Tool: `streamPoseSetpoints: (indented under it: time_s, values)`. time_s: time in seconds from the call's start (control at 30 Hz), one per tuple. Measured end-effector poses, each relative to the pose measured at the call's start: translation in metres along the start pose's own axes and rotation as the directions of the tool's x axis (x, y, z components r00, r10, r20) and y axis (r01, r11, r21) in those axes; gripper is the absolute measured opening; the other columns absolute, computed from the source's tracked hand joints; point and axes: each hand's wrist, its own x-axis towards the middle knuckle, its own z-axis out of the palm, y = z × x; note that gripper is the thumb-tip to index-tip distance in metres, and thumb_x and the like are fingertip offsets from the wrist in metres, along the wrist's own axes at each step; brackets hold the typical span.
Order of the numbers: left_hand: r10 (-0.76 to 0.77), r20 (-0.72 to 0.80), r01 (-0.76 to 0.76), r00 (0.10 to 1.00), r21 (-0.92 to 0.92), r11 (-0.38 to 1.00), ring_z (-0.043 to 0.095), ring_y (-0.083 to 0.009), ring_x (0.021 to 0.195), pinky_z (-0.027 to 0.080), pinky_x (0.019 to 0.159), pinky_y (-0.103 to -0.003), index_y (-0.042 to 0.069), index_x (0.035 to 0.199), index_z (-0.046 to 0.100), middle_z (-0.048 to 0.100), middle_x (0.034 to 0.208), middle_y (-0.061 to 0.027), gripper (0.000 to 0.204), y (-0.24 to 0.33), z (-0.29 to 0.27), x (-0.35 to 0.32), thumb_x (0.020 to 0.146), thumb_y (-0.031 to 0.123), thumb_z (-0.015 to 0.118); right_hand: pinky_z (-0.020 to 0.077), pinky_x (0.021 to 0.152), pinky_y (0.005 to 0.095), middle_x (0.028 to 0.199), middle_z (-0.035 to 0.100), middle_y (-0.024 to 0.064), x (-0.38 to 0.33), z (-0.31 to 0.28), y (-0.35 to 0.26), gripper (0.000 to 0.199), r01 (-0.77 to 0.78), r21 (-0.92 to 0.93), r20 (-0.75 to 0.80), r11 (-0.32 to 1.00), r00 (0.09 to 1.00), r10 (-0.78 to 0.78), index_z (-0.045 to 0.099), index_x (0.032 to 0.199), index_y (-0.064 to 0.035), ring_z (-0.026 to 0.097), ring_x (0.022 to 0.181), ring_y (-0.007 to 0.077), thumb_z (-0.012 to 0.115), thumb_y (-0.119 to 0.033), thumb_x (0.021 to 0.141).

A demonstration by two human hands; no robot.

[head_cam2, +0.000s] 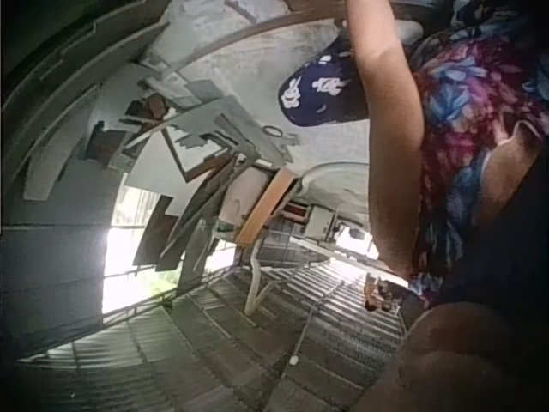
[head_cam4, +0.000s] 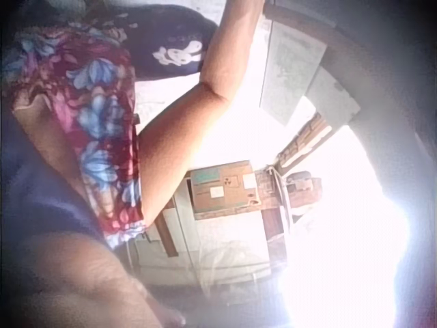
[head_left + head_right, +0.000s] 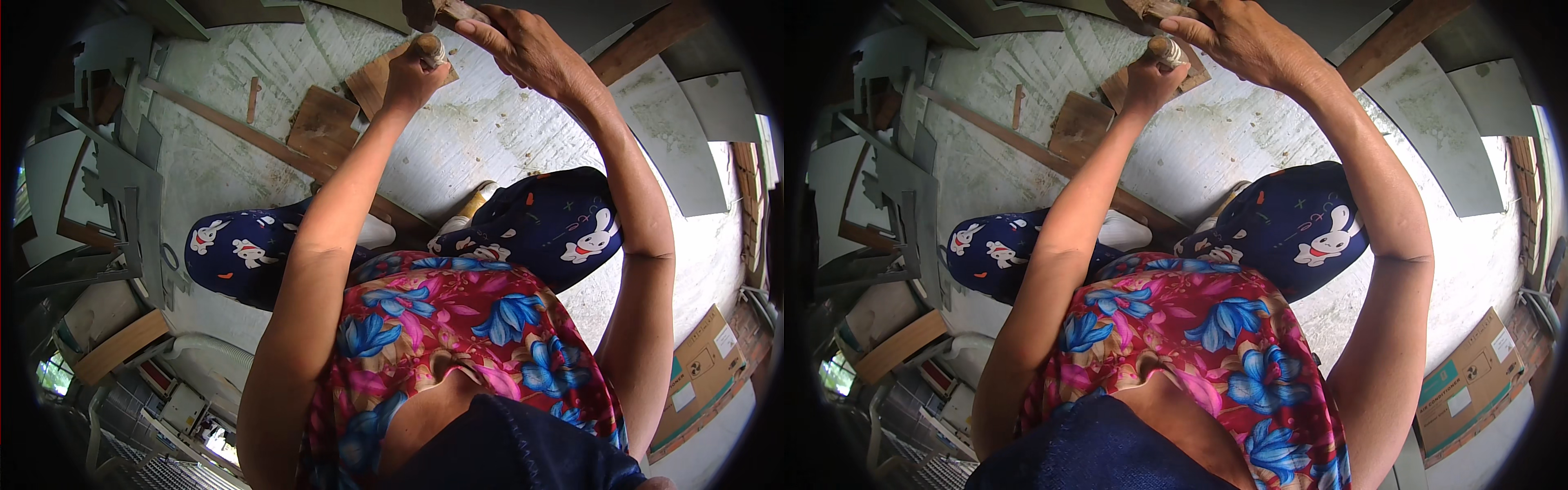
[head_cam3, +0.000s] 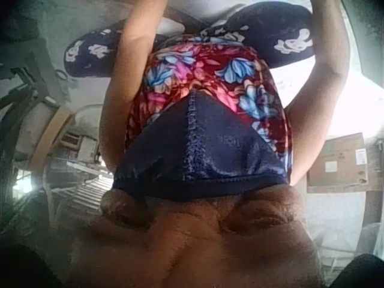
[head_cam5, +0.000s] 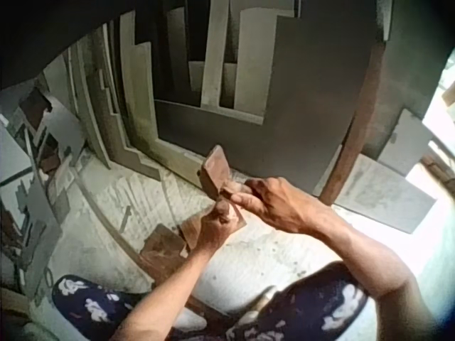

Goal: Using a hammer and a manual chisel to create or refine a mortise joint in a piece of wood.

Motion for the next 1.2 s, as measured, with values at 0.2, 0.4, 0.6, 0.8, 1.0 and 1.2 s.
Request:
streamPoseSetpoints:
  time_s: [0.2,0.4,0.6,0.8,1.0,1.2]
  values:
    - [0.070,-0.040,-0.069,0.997,0.009,0.998,0.070,-0.0235,0.076,0.054,0.069,-0.034,0.001,0.092,0.060,0.069,0.079,-0.0128,0.026,-0.004,0.004,-0.002,0.074,0.017,0.071,0.0474,0.067,0.0445,0.079,0.060,0.0276,0.000,-0.001,-0.002,0.068,0.074,-0.006,-0.025,0.997,0.997,-0.074,0.059,0.094,0.0077,0.061,0.074,0.0411,0.042,-0.058,0.095]
    - [0.157,-0.048,-0.155,0.986,0.043,0.987,0.070,-0.0249,0.074,0.055,0.066,-0.034,0.002,0.092,0.060,0.069,0.076,-0.0122,0.028,-0.003,-0.001,-0.003,0.073,0.018,0.072,0.0477,0.068,0.0440,0.081,0.061,0.0272,-0.008,-0.008,-0.018,0.063,0.066,0.053,0.005,0.996,0.998,-0.067,0.058,0.100,0.0069,0.061,0.076,0.0407,0.043,-0.054,0.096]
    - [-0.099,0.027,0.096,0.995,0.102,0.990,0.070,-0.0243,0.075,0.055,0.068,-0.033,0.002,0.095,0.061,0.069,0.077,-0.0118,0.033,0.001,0.002,0.004,0.072,0.021,0.074,0.0490,0.054,0.0386,0.055,0.052,0.0121,0.003,0.030,0.025,0.058,0.015,-0.078,0.014,0.997,1.000,-0.014,0.063,0.107,0.0025,0.057,0.051,0.0233,0.046,-0.052,0.095]
    - [0.034,0.002,-0.034,0.999,0.027,0.999,0.070,-0.0247,0.075,0.054,0.068,-0.034,0.002,0.095,0.061,0.069,0.078,-0.0122,0.032,-0.004,0.001,0.004,0.072,0.018,0.075,0.0505,0.053,0.0384,0.061,0.058,0.0149,0.001,0.017,0.009,0.059,0.075,-0.031,-0.062,0.997,0.995,-0.077,0.064,0.107,0.0000,0.060,0.052,0.0266,0.044,-0.054,0.095]
    - [-0.089,0.052,0.087,0.995,0.045,0.995,0.069,-0.0238,0.073,0.054,0.069,-0.034,0.004,0.094,0.062,0.069,0.077,-0.0112,0.030,0.007,0.012,0.004,0.073,0.021,0.074,0.0495,0.059,0.0385,0.069,0.058,0.0199,0.006,0.026,0.032,0.061,0.070,-0.002,-0.071,0.998,0.995,-0.070,0.062,0.104,0.0030,0.061,0.063,0.0311,0.043,-0.054,0.095]
    - [-0.097,0.019,0.096,0.995,0.028,0.995,0.066,-0.0192,0.072,0.052,0.069,-0.032,0.003,0.095,0.062,0.068,0.077,-0.0084,0.032,0.007,0.004,0.007,0.073,0.022,0.074,0.0502,0.048,0.0328,0.054,0.054,0.0104,0.010,0.035,0.045,0.059,0.170,-0.166,-0.038,0.972,0.983,-0.178,0.065,0.101,0.0013,0.058,0.047,0.0198,0.044,-0.054,0.095]
